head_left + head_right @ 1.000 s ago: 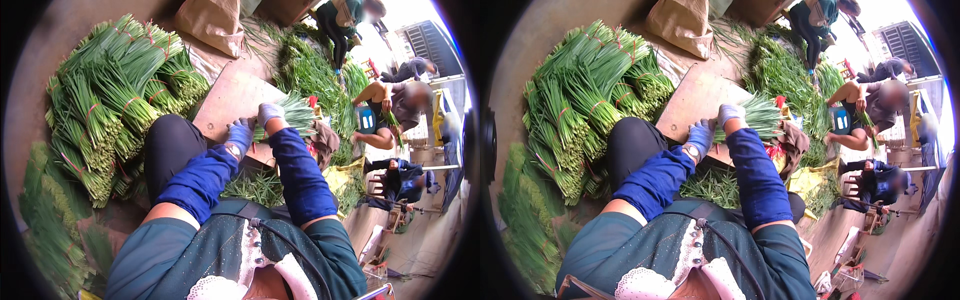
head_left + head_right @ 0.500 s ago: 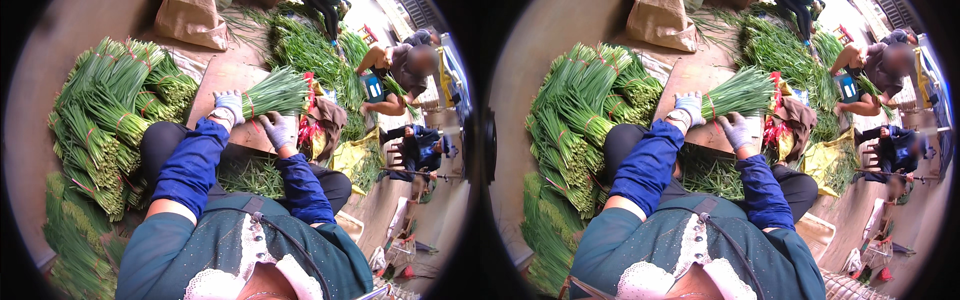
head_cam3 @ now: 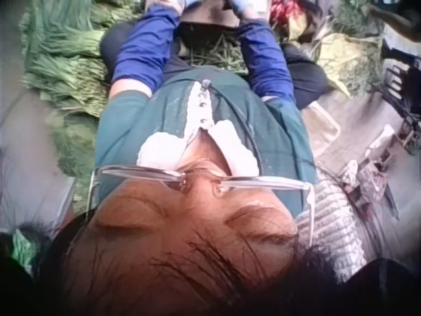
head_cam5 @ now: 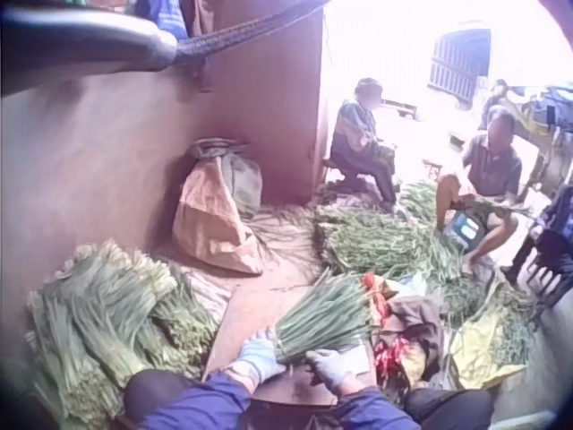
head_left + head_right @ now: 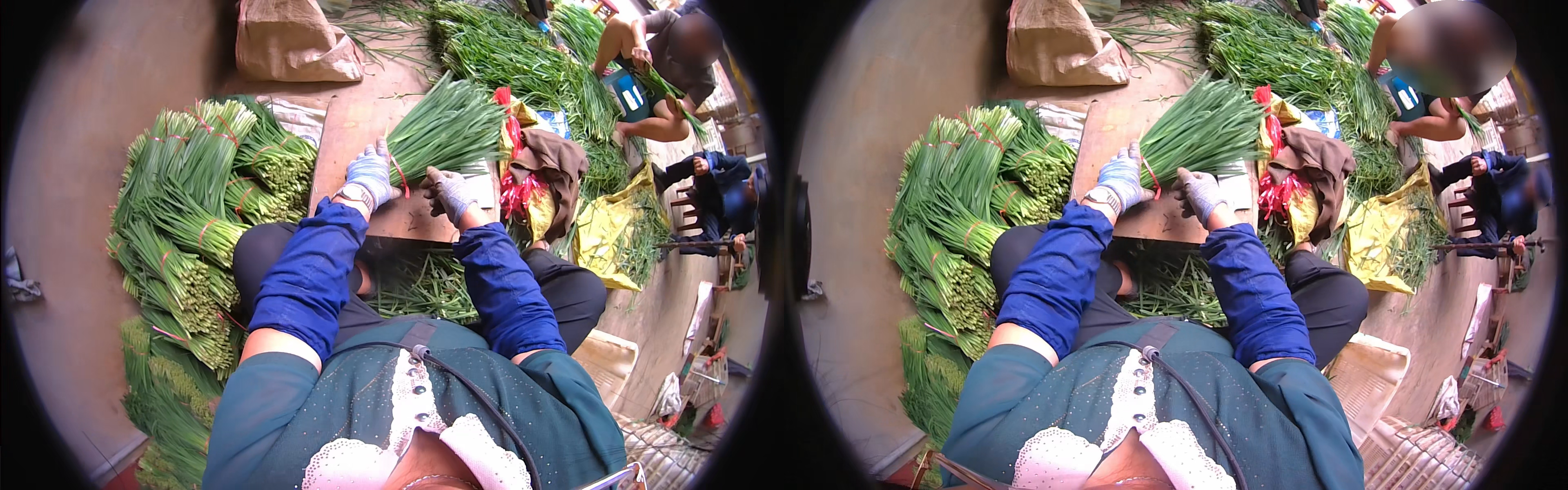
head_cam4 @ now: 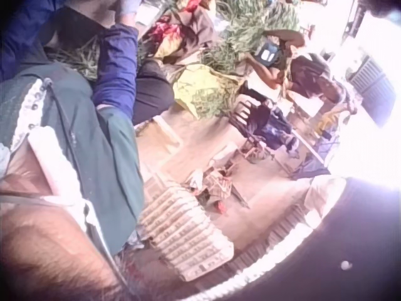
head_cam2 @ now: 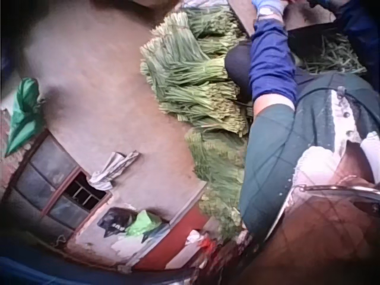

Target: The person bundles chives by gathering them into a bunch, wrapping them with a red string on a wooden block, and placing the tied bundles into a plastic crate.

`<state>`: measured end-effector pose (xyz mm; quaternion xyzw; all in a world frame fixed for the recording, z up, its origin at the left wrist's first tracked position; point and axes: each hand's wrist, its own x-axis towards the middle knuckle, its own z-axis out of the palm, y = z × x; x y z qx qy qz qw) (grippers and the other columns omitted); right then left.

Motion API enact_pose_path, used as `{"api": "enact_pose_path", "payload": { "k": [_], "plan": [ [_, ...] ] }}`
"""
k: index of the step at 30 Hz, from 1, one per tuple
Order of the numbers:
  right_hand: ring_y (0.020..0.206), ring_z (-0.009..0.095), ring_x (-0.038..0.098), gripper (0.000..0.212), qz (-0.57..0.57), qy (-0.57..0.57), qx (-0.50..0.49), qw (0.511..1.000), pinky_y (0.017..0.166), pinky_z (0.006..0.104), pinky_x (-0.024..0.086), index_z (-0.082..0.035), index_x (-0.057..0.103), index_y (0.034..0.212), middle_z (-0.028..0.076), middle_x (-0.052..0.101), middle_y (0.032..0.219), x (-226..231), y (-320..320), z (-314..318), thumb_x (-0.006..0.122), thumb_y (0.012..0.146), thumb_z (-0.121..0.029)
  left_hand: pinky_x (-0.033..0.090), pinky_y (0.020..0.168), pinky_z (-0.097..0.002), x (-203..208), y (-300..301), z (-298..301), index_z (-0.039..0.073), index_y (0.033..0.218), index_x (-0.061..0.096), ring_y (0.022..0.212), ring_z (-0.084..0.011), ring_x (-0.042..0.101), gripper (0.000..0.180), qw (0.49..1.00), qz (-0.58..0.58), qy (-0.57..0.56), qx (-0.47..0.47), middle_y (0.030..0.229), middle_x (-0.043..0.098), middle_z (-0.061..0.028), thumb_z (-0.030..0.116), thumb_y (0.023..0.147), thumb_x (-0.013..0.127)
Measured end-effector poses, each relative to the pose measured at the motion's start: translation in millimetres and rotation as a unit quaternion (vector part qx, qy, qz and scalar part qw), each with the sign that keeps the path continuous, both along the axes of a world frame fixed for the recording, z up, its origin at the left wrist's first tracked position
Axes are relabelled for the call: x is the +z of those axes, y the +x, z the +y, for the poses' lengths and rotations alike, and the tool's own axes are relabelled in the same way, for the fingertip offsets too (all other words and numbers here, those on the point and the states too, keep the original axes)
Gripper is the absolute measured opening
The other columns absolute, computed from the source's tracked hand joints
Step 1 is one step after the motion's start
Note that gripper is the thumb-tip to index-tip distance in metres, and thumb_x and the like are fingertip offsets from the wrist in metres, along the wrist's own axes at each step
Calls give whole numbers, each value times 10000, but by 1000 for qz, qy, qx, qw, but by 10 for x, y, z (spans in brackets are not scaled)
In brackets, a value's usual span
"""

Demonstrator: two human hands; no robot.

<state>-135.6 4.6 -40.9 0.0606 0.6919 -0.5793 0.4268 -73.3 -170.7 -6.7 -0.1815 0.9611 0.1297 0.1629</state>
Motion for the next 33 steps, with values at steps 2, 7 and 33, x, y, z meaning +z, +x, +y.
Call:
{"api": "enact_pose_path", "payload": {
  "k": [2, 7, 33],
  "plan": [
    [421, 153, 485, 419, -70, 15, 54, 996, 398, 328, 453, -79, 607, 823, 7, 528, 587, 54, -1, -73, 544, 928, -480, 407, 1035, -441, 24, -59, -60, -20, 1490, 180, 1262, -357, 474, 1247, 999, -34, 10, 1, 1396, 414, -234, 484, 584, 873],
    [447, 153, 527, 215, -31, -67, 93, 993, 405, 299, 443, -45, 625, 789, 43, 576, 621, -106, 161, -226, 674, 858, -242, 285, 1106, -530, 116, -139, 17, -3, 1495, 188, 1318, -356, 411, 1249, 993, -44, -113, 2, 1425, 387, -213, 512, 578, 862],
    [655, 122, 567, 161, 220, -249, 9, 943, 606, 239, 455, -13, 663, 857, 37, 620, 755, 193, 35, -718, 624, 909, -161, 238, 1111, -542, -390, -198, -308, 34, 1427, 344, 1288, -353, 430, 1020, 986, 88, -131, 58, 1362, 471, -175, 425, 613, 818]
  ]
}}
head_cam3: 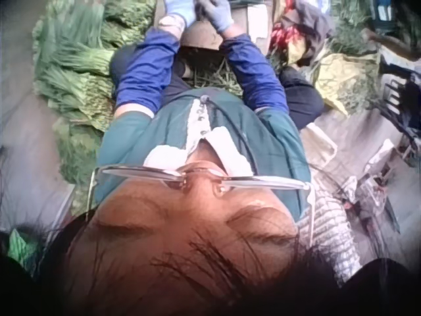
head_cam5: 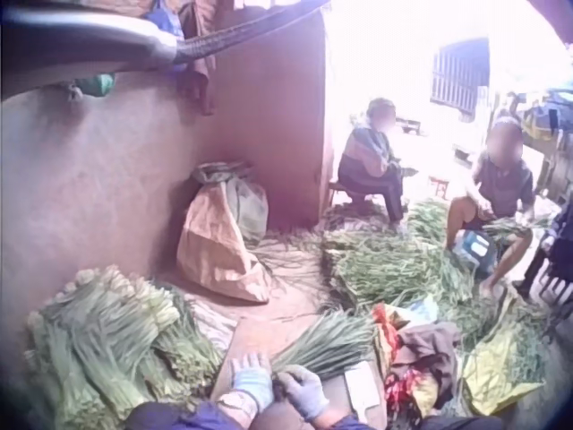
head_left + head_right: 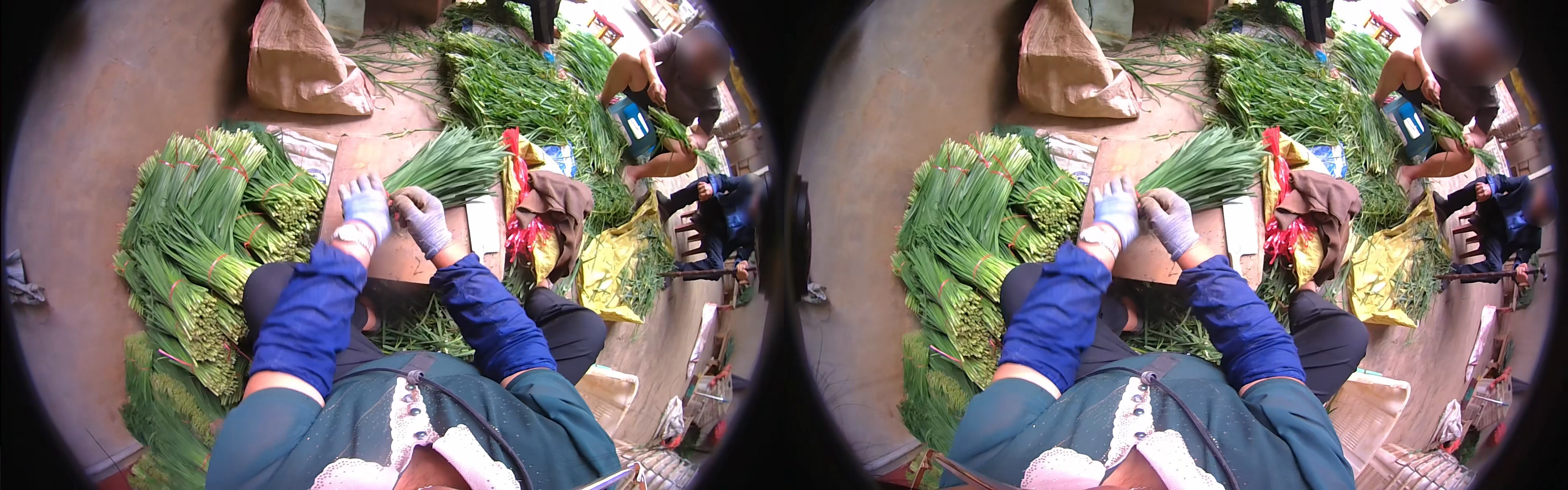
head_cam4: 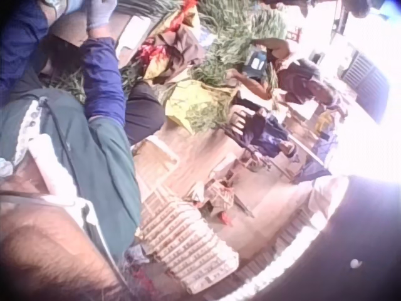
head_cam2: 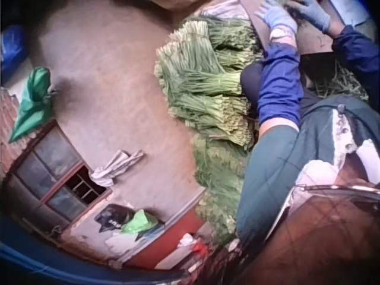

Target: The person bundles chives by gathering them into a bunch, wrapping them with a red string on a wooden block, and placing the tied bundles into a plastic crate.

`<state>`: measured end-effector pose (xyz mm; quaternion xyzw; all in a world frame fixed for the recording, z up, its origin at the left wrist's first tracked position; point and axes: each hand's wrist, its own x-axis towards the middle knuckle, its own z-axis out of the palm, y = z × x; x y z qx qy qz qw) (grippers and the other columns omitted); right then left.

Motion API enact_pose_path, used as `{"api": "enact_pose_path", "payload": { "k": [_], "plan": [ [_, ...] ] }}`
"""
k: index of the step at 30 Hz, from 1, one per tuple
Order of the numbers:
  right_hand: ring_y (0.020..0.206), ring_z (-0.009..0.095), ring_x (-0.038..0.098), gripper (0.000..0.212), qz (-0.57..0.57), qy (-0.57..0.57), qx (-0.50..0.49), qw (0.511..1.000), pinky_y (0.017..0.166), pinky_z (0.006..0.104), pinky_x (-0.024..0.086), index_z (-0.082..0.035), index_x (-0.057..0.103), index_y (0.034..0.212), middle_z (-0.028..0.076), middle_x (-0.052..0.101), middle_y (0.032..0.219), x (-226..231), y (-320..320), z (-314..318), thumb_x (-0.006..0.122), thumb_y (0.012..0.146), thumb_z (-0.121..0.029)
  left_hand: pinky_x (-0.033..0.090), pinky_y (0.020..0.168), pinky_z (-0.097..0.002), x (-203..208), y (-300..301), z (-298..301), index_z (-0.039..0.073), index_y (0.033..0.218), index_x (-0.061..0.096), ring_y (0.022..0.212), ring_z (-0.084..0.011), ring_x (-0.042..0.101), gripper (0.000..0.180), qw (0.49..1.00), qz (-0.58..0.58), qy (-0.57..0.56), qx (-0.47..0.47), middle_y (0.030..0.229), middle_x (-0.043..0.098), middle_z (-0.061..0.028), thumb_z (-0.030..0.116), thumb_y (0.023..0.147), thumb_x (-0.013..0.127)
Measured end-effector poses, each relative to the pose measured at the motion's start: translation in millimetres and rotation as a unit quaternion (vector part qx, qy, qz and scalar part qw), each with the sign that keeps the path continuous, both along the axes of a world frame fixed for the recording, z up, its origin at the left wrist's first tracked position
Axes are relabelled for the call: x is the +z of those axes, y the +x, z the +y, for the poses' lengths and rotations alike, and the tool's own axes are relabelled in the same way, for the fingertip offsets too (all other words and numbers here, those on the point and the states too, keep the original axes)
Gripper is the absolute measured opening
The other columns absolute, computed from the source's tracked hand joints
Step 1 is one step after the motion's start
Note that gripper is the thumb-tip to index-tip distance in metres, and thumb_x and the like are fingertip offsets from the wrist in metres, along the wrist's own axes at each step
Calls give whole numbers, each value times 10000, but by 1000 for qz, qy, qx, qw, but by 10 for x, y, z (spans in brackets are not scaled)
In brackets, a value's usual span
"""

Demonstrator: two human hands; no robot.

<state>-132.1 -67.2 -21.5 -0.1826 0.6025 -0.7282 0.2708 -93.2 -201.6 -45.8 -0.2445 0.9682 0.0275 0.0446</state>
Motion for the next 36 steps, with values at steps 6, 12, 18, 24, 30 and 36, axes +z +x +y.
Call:
{"api": "enact_pose_path", "payload": {
  "k": [6, 12, 18, 24, 30, 36],
  "plan": [
    [536, 77, 475, 155, -192, -16, 34, 981, 476, 227, 394, -26, 628, 784, -1, 549, 655, 130, 30, -116, 545, 890, -103, 368, 1026, -531, -58, 3, 204, 40, 1482, 218, 1260, -362, 451, 1011, 993, -57, 88, 55, 1348, 446, -203, 385, 706, 768],
    [422, 144, 495, 134, -164, 49, 79, 982, 381, 305, 471, -18, 537, 741, 45, 505, 659, 138, 45, 159, 525, 871, -48, 470, 939, -489, 296, 55, 117, 41, 1424, 289, 1181, -364, 546, 948, 984, -123, 120, 48, 1294, 497, -210, 342, 702, 823],
    [504, 130, 528, 129, 51, -26, 56, 997, 488, 253, 507, -55, 475, 775, 34, 499, 690, -97, 40, 237, 494, 902, -72, 409, 963, -569, 312, -12, 67, 53, 1443, 287, 1189, -370, 517, 1057, 983, -117, 142, 23, 1302, 484, -201, 400, 630, 867],
    [443, 103, 348, 239, -417, -110, 5, 902, 433, 281, 357, -147, 473, 698, -9, 489, 659, 407, -13, -107, 469, 931, -197, 192, 1098, -618, 27, -7, 310, 97, 1480, 272, 1353, -404, 307, 849, 996, 77, -9, -43, 1439, 345, -204, 424, 772, 606],
    [423, 117, 384, 131, -427, -46, 2, 903, 370, 314, 381, -120, 521, 753, 6, 481, 642, 174, 133, 208, 520, 880, -156, 379, 1048, -513, 1, 148, 342, 177, 1534, 163, 1350, -394, 370, 837, 988, 7, 150, -22, 1543, 279, -127, 297, 842, 619],
    [402, 81, 361, 156, -355, -119, 57, 926, 449, 343, 536, -98, 512, 790, 17, 488, 668, -97, 83, 580, 515, 931, -165, 322, 1083, -559, 139, 128, 435, 138, 1535, 139, 1387, -375, 315, 1036, 981, -7, 191, -15, 1526, 287, -138, 312, 738, 778]
  ]
}}
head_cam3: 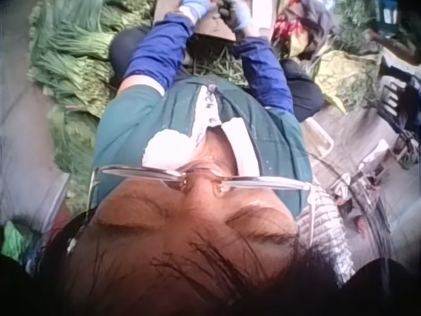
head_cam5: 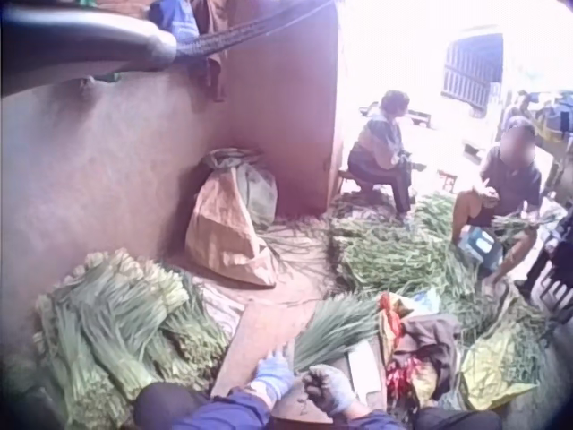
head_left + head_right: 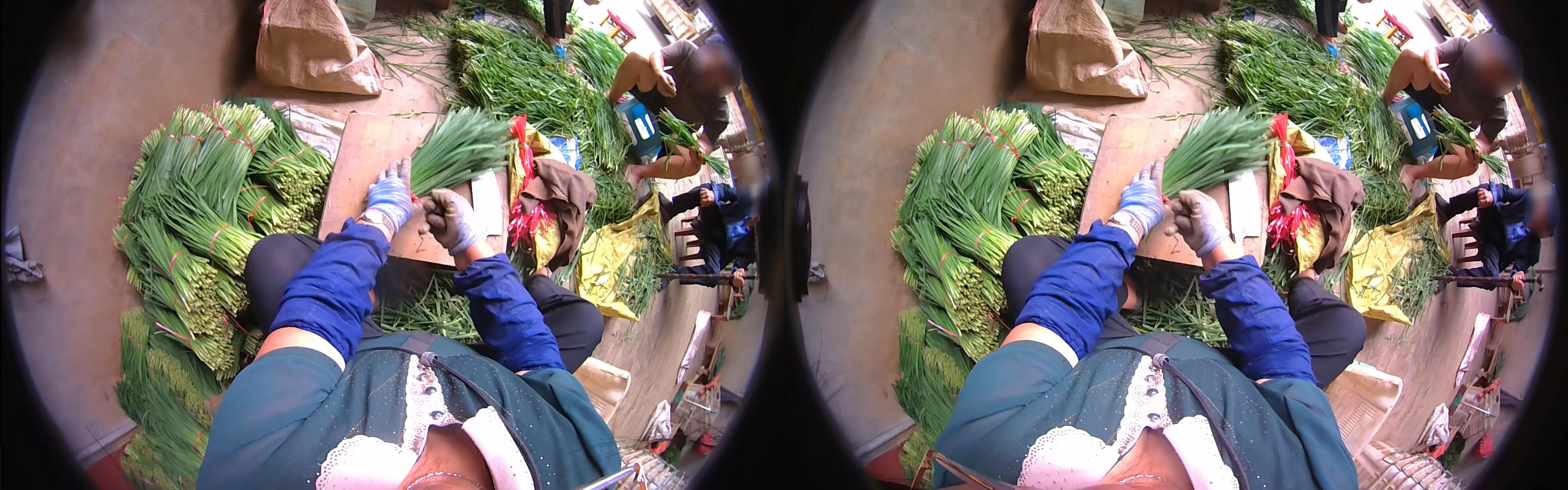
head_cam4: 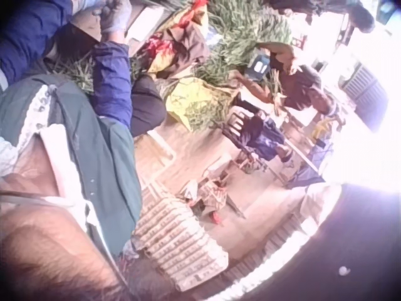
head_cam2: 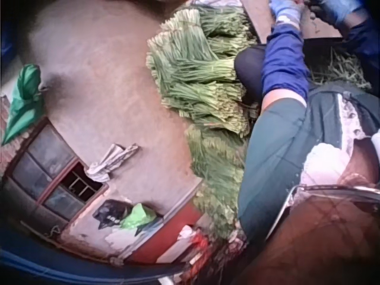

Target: The person bundles chives by gathering them into a bunch, wrapping them with a red string on a wooden block, and placing the tied bundles into a plastic crate.

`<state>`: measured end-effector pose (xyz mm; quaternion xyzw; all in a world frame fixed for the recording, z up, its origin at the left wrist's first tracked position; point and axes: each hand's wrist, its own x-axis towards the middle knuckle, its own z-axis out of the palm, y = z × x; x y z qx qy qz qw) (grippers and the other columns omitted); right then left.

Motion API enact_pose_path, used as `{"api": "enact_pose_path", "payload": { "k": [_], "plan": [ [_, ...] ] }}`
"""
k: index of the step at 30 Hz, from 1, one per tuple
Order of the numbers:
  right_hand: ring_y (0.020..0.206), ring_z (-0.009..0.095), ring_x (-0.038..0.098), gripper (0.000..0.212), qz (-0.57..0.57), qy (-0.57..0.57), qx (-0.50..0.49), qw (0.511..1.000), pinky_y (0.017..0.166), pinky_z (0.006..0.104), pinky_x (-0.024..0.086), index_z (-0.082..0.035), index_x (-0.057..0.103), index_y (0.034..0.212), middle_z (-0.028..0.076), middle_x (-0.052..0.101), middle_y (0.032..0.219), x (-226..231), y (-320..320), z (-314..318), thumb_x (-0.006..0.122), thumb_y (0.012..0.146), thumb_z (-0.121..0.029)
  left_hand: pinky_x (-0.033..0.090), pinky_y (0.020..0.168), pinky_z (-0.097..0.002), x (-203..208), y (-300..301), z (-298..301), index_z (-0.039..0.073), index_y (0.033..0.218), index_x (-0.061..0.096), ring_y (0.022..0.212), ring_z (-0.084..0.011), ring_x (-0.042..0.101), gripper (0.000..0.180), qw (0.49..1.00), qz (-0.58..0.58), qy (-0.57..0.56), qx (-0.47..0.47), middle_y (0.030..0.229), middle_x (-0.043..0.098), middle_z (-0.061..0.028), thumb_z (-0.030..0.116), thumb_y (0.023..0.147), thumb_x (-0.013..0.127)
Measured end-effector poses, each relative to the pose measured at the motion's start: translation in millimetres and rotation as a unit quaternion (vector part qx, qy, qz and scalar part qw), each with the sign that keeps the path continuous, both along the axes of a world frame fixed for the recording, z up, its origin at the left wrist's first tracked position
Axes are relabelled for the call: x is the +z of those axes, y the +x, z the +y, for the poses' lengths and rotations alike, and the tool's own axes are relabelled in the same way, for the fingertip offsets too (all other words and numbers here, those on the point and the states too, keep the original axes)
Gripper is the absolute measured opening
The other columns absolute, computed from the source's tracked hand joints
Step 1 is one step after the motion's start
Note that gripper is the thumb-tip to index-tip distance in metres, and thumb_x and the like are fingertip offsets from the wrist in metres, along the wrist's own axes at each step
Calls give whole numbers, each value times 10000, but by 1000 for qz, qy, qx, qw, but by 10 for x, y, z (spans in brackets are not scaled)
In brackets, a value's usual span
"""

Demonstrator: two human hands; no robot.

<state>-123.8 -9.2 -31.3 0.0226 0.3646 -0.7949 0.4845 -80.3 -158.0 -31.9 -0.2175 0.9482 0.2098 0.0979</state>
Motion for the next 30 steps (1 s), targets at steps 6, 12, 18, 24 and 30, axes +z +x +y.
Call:
{"api": "enact_pose_path", "payload": {
  "k": [6, 12, 18, 24, 30],
  "plan": [
    [495, 114, 429, 136, -5, 57, -75, 996, 456, 308, 453, -76, 537, 816, 39, 525, 711, 420, 30, -244, 535, 922, -162, 169, 1161, -547, 319, 118, -55, 106, 1514, 221, 1434, -341, 238, 984, 989, 69, -99, -82, 1558, 238, -147, 272, 712, 766],
    [509, 93, 440, 191, -93, 2, -57, 994, 449, 253, 359, -104, 563, 879, 15, 583, 784, 201, -18, -111, 511, 971, -262, 549, 644, -416, 762, 358, 175, 81, 1040, 620, 673, -257, 646, 309, 746, -40, 598, 291, 767, 653, -31, 359, 980, 499],
    [455, 91, 342, 219, -105, -20, -44, 993, 393, 258, 238, -172, 458, 736, -25, 488, 658, 159, 192, -1, 486, 947, -224, 292, 361, -270, -145, 86, 365, 139, 728, 547, 381, -138, 402, 137, 486, -15, 789, 375, 549, 493, 8, 174, 859, 523],
    [415, 105, 355, 158, -95, 1, -21, 995, 359, 273, 263, -106, 534, 776, -23, 468, 611, 158, 191, 82, 480, 913, -165, 526, 607, -359, -697, -16, 206, 53, 975, 633, 705, -196, 648, 257, 843, -23, 524, 119, 846, 697, -87, -23, 730, 630],
    [399, 100, 415, 240, -63, 41, -5, 997, 353, 255, 434, -37, 658, 1013, -41, 483, 599, 414, 383, 158, 463, 948, -160, 547, 642, -388, -745, -98, 263, 50, 1041, 607, 762, -243, 676, 254, 865, -40, 478, 148, 875, 698, -117, 68, 790, 572]
  ]
}}
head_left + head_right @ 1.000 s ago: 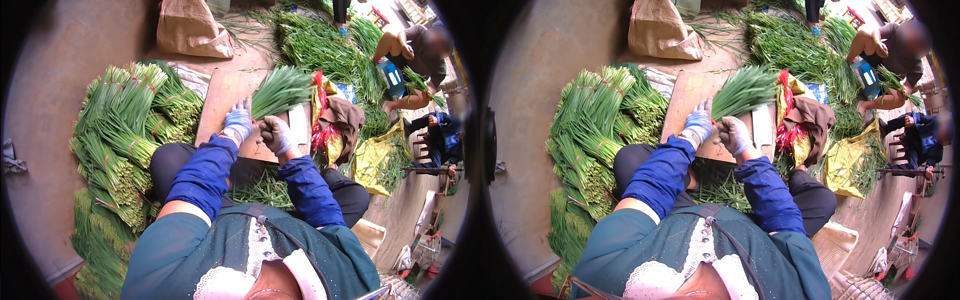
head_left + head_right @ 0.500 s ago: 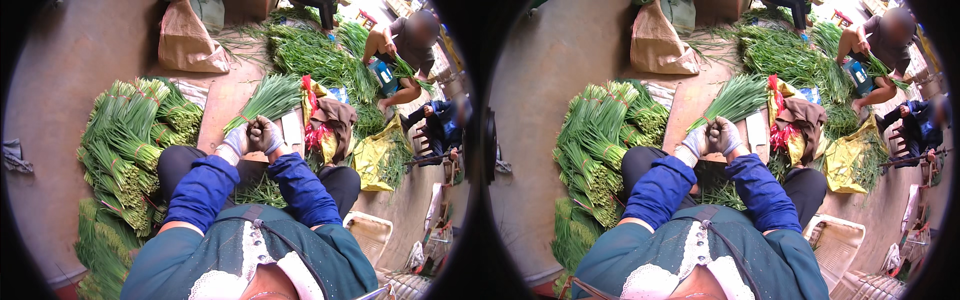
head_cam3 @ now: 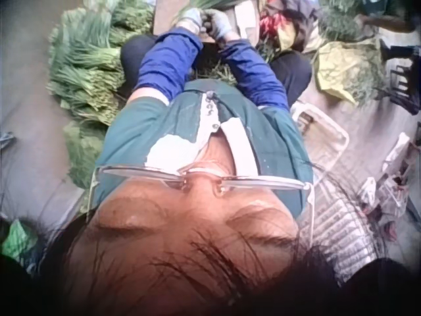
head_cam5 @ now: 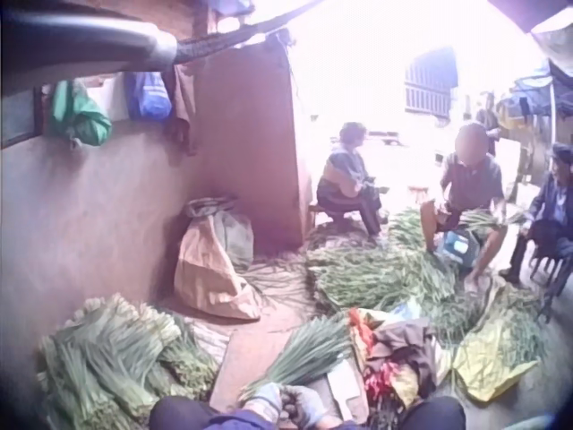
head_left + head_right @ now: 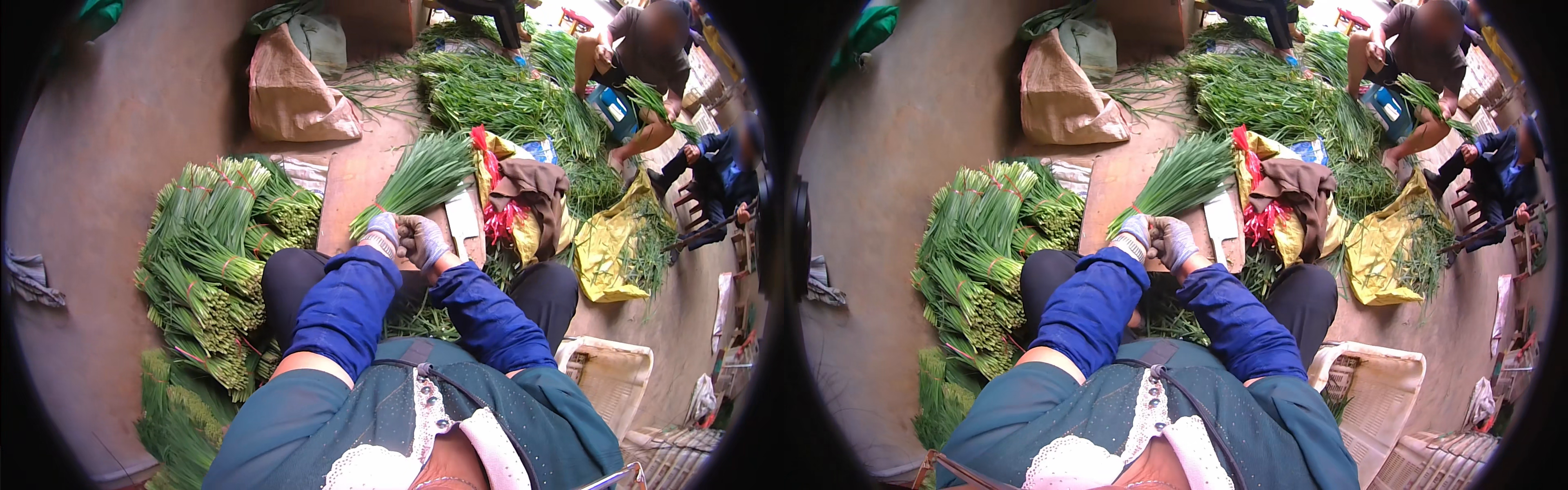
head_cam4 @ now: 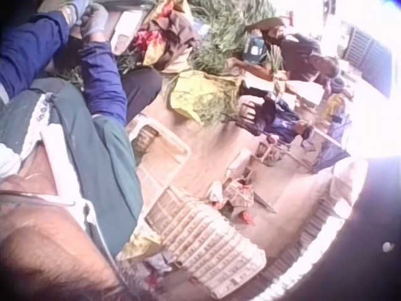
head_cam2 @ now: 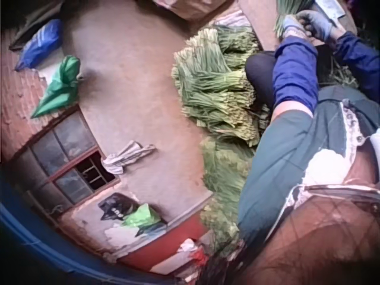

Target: The person bundles chives by gathering them into a bunch, wrapping them with a red string on a wooden block, and placing the tied bundles into a plastic crate.

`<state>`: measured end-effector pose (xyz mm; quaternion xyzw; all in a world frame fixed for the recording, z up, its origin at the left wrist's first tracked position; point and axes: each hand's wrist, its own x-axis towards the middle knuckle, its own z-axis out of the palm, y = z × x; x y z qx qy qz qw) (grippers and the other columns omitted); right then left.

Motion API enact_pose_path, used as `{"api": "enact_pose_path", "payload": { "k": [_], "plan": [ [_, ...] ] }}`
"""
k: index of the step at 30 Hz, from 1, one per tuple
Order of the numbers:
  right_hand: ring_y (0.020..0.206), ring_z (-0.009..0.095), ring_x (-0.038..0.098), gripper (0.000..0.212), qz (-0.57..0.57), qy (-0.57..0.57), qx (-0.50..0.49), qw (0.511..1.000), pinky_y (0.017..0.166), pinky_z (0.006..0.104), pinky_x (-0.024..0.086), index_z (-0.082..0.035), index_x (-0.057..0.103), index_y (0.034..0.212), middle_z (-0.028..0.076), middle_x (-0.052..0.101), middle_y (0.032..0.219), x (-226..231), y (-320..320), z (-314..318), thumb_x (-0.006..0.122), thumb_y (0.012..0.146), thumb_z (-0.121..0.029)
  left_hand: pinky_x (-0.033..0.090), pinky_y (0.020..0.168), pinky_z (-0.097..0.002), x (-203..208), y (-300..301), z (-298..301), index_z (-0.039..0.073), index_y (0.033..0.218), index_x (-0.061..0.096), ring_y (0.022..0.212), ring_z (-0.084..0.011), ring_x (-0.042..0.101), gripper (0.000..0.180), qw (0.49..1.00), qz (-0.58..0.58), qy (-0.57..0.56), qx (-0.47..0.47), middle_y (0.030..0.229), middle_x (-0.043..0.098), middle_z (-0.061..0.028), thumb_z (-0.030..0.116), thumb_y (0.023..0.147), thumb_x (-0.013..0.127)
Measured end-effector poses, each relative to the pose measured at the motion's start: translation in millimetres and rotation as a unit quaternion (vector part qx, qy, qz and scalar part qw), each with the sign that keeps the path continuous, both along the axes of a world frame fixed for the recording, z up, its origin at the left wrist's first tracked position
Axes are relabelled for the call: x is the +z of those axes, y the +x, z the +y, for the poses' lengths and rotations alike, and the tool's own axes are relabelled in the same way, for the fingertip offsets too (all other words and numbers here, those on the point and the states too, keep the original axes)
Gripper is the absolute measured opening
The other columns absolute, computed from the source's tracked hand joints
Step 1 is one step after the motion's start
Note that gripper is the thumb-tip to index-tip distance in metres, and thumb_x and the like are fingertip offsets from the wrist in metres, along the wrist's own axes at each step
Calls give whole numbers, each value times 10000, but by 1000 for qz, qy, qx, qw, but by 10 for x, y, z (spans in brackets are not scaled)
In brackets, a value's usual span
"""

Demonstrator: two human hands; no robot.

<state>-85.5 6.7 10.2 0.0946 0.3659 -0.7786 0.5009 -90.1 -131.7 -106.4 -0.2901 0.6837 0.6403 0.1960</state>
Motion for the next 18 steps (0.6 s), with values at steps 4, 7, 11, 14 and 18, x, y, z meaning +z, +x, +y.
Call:
{"api": "enact_pose_path", "payload": {
  "k": [4, 7, 11, 14, 18],
  "plan": [
    [414, 111, 431, 256, -7, -11, -12, 1000, 354, 258, 440, -35, 653, 1071, -34, 491, 618, -7, 26, 81, 474, 953, -175, 535, 600, -408, 121, -4, 100, 59, 1017, 580, 730, -272, 667, 205, 964, -30, 179, 193, 826, 674, -124, 171, 864, 505],
    [429, 113, 443, 260, -5, -8, -28, 1000, 360, 257, 447, -34, 648, 1093, -28, 489, 630, -101, 62, 82, 479, 949, -169, 526, 569, -423, 81, 11, 161, 66, 1000, 560, 706, -293, 661, 226, 933, -32, 229, 277, 789, 656, -129, 249, 919, 456],
    [473, 136, 461, 167, -7, -22, -54, 998, 436, 304, 463, -50, 600, 982, -6, 501, 662, -182, 47, 87, 520, 936, -189, 514, 527, -442, 113, 124, 23, 75, 977, 533, 674, -322, 652, 312, 905, -54, 300, 298, 740, 631, -136, 352, 992, 389],
    [533, 157, 489, 183, 44, -10, -179, 983, 531, 358, 478, -98, 567, 865, 15, 573, 761, -389, -153, 340, 560, 928, -270, 554, 690, -529, 660, 291, -15, 9, 1099, 563, 898, -409, 667, 425, 909, -90, 352, 204, 967, 679, -192, 405, 985, 460],
    [749, 231, 588, 286, 4, 142, -352, 925, 672, 414, 530, -84, 546, 1112, 37, 610, 887, -702, -460, 683, 591, 913, -285, 577, 620, -403, 896, 393, -570, 73, 994, 608, 786, -317, 681, 253, 967, -19, 183, 177, 928, 681, -119, 317, 944, 565]
  ]
}}
